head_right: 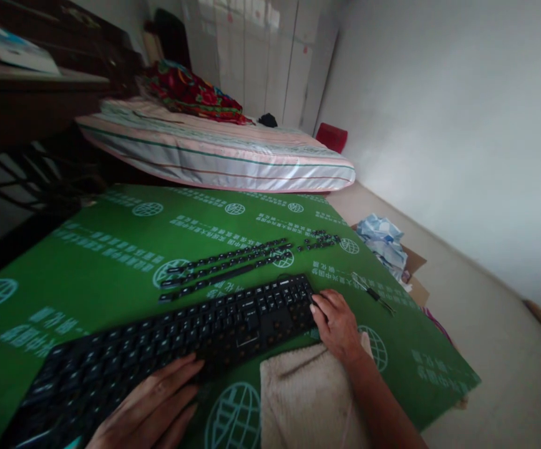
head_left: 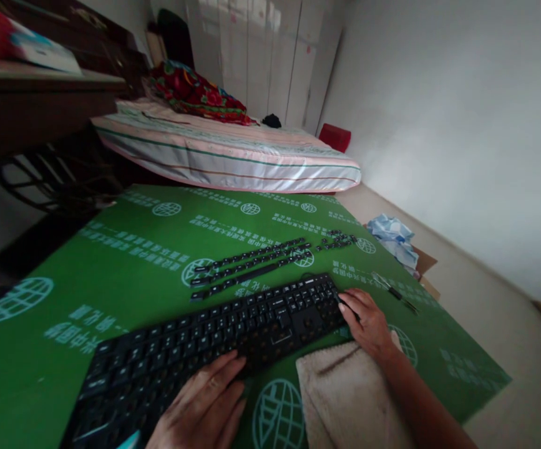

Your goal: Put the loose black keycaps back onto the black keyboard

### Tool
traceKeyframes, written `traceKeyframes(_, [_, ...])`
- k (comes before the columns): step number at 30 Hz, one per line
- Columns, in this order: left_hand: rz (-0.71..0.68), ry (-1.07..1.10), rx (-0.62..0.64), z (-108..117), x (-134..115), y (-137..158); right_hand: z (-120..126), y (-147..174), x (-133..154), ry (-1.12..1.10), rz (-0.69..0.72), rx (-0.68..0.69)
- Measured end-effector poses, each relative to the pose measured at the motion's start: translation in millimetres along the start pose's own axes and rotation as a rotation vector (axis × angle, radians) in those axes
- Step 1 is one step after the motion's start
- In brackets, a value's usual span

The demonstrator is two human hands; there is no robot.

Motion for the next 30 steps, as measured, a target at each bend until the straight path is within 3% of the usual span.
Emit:
traceKeyframes(7, [0.114,-0.016,-0.053,22,24,1,6,2,-4,0.014,-0.055,-0.041])
traceKeyframes(8, [0.122,-0.023,-0.133,31,28,1,6,2,-5,0.019,-0.052,-0.04])
traceKeyframes(13, [0.277,-0.024,-0.256,56,57,5,2,6,-12,0.058,-0.053,-0.049])
traceKeyframes(20, [0.718,-0.009,-0.438,76,107,40,-3,17,-30,0.054,-0.098,-0.016])
traceKeyframes(25, [1.123,0.224,-0.521,70,138,71,-1,20,-35,0.05,-0.087,-0.03])
traceKeyframes(30, [1.233,0.348,-0.508,62,147,81,2,20,-36,0.06,-0.112,-0.055])
Point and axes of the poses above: each hand's wrist, its own y-axis away from the middle knuckle, its own z-axis out of the back of the hand, x = y × z, the point moved 8 cm from there along -y, towards the middle knuckle, and after that the axes turned 5 degrees about -z, right-handed, at the moved point
